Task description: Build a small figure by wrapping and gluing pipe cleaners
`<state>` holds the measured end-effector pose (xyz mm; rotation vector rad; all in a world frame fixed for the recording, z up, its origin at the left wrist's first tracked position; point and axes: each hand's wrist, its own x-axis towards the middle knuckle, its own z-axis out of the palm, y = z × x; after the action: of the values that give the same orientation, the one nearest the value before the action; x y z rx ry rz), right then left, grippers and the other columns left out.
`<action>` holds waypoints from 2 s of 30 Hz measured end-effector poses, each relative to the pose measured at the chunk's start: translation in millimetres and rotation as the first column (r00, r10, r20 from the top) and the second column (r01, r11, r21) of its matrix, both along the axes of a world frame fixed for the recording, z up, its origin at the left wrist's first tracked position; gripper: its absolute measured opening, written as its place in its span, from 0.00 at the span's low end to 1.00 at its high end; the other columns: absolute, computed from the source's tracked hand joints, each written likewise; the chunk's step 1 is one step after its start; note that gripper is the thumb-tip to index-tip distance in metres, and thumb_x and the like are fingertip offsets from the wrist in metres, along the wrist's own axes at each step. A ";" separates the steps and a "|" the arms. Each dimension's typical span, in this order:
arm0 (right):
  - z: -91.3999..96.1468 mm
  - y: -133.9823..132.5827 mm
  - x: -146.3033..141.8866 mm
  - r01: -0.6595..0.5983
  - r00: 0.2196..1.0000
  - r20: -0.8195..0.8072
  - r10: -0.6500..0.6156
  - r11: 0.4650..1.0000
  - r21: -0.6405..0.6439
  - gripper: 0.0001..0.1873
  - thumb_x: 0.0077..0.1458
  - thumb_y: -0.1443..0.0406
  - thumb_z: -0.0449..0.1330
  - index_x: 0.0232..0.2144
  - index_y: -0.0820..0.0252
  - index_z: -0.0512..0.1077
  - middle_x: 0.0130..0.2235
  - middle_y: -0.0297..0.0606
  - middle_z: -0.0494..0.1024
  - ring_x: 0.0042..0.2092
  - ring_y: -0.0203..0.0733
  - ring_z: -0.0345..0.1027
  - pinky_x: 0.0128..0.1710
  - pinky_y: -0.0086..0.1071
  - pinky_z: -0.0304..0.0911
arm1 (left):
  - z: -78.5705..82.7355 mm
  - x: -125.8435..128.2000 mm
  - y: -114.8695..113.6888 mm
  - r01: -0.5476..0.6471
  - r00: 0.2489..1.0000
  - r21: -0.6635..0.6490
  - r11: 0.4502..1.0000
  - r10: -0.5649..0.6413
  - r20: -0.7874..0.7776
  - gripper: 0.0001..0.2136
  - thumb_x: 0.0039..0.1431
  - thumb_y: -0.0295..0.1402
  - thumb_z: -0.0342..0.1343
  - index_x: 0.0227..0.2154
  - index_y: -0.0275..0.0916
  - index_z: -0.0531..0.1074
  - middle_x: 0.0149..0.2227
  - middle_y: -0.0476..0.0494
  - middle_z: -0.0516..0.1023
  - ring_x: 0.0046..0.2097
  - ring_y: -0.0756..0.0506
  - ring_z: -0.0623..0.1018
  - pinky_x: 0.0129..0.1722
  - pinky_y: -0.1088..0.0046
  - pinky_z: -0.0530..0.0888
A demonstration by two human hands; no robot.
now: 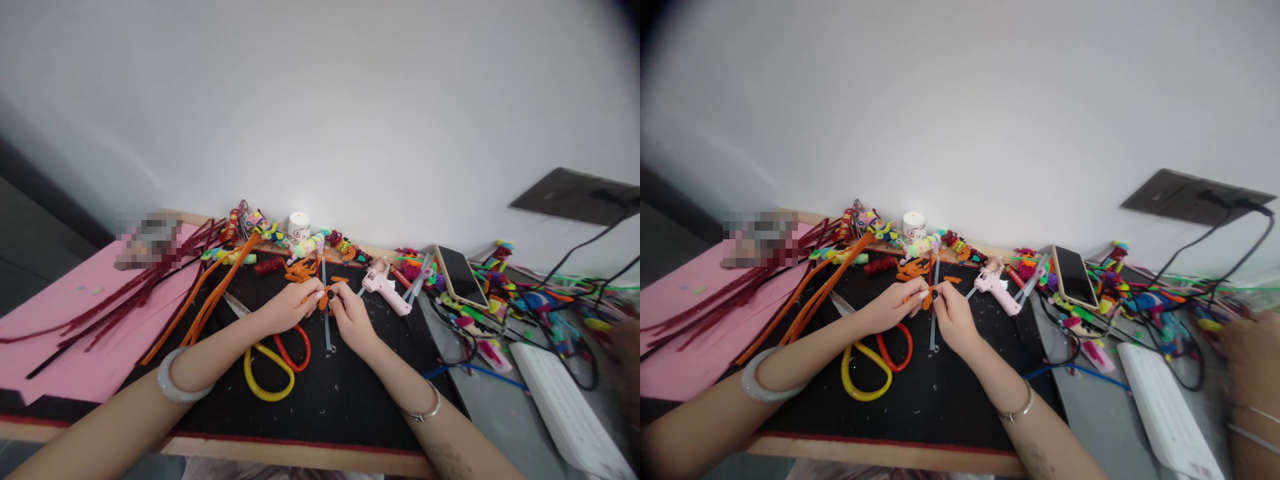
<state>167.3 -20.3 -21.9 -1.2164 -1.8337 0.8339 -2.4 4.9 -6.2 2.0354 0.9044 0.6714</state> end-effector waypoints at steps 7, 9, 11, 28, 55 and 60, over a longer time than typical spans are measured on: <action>0.0 -0.1 0.5 0.000 1.000 0.010 0.000 1.000 0.015 0.07 0.59 0.66 0.46 0.30 0.57 0.62 0.28 0.32 0.64 0.29 0.36 0.60 0.30 0.29 0.58 | -1.1 -0.2 0.2 0.001 1.000 -0.004 1.000 -0.001 -0.013 0.12 0.64 0.37 0.38 0.28 0.38 0.60 0.21 0.53 0.65 0.24 0.52 0.66 0.29 0.75 0.63; 0.7 0.0 0.6 -0.001 1.000 0.027 0.000 1.000 0.027 0.07 0.59 0.67 0.47 0.30 0.57 0.62 0.27 0.32 0.64 0.29 0.36 0.60 0.30 0.29 0.57 | -1.3 -0.3 0.2 0.003 1.000 -0.008 1.000 -0.003 -0.023 0.12 0.64 0.36 0.38 0.28 0.38 0.60 0.21 0.54 0.65 0.24 0.52 0.67 0.29 0.75 0.63; 1.2 0.1 0.6 -0.001 0.999 0.037 0.000 0.999 0.033 0.06 0.58 0.67 0.47 0.30 0.57 0.62 0.27 0.32 0.64 0.29 0.36 0.59 0.30 0.29 0.56 | -1.4 -0.4 0.2 0.004 1.000 -0.011 1.000 -0.004 -0.027 0.12 0.64 0.36 0.38 0.28 0.38 0.60 0.21 0.54 0.65 0.24 0.52 0.67 0.29 0.75 0.63; 2.1 0.5 0.5 -0.026 0.998 0.060 0.024 0.999 0.033 0.06 0.59 0.68 0.46 0.30 0.58 0.61 0.27 0.31 0.64 0.29 0.35 0.59 0.30 0.28 0.54 | -3.6 -1.3 1.0 0.029 0.999 -0.020 0.999 -0.029 -0.027 0.11 0.64 0.34 0.38 0.28 0.38 0.60 0.20 0.54 0.66 0.25 0.52 0.67 0.30 0.76 0.63; 1.5 0.3 -1.4 -0.044 0.998 0.046 0.043 0.999 0.026 0.07 0.58 0.68 0.47 0.28 0.58 0.61 0.27 0.30 0.64 0.29 0.35 0.59 0.31 0.28 0.54 | -2.1 0.2 0.1 -0.079 0.997 0.057 0.995 0.079 -0.001 0.11 0.65 0.34 0.37 0.27 0.39 0.58 0.22 0.54 0.65 0.26 0.52 0.68 0.30 0.75 0.63; 1.5 0.3 -1.2 -0.033 0.999 0.023 0.033 0.999 0.026 0.07 0.57 0.69 0.48 0.28 0.58 0.61 0.26 0.30 0.64 0.29 0.35 0.59 0.30 0.27 0.54 | -2.6 0.6 0.5 -0.083 0.997 0.052 0.995 0.083 0.001 0.12 0.65 0.35 0.37 0.28 0.39 0.59 0.22 0.54 0.65 0.26 0.51 0.68 0.31 0.75 0.63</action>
<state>166.1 -20.0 -20.4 -1.1861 -1.8814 0.8149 -1.9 5.4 -8.7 2.0529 0.9862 0.7462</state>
